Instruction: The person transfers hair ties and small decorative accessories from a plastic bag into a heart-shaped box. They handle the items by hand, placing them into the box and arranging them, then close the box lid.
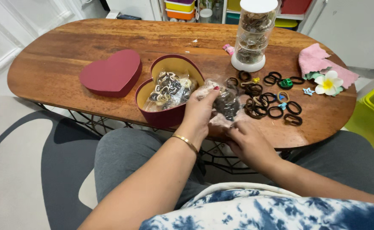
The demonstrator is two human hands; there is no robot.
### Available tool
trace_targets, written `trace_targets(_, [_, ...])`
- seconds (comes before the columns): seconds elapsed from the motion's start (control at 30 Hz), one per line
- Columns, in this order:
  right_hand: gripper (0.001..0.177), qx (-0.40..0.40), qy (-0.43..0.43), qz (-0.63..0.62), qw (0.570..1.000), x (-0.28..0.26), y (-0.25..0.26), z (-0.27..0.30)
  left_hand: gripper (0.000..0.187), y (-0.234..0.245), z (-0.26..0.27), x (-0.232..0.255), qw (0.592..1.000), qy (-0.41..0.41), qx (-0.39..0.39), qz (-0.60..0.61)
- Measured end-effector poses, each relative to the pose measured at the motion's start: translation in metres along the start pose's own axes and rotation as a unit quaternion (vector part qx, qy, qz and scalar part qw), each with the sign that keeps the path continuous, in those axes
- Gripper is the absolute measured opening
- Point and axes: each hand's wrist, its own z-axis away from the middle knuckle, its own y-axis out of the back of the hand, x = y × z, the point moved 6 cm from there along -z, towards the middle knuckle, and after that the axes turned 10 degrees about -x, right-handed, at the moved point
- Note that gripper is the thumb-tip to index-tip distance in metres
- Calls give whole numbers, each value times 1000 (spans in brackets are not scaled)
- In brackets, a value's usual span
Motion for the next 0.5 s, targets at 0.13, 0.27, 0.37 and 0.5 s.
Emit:
trace_targets(0.13, [12,-41,26,24,999,10,-15,7,32,-17,-20,-22,998,14,-34,46])
trace_targets(0.27, [8,-30,-14,20,999,12,-10,15,39,-22,-15,-39,989,109,-62,-79])
trace_targets(0.37, [12,5,-34,1,999,12,7,18,51,-14,1,-15,886,112,-26,-448])
trace_targets(0.5, [15,101,-60,-20,993,13,35,20,44,-18,30,32,767,39,-59,-638])
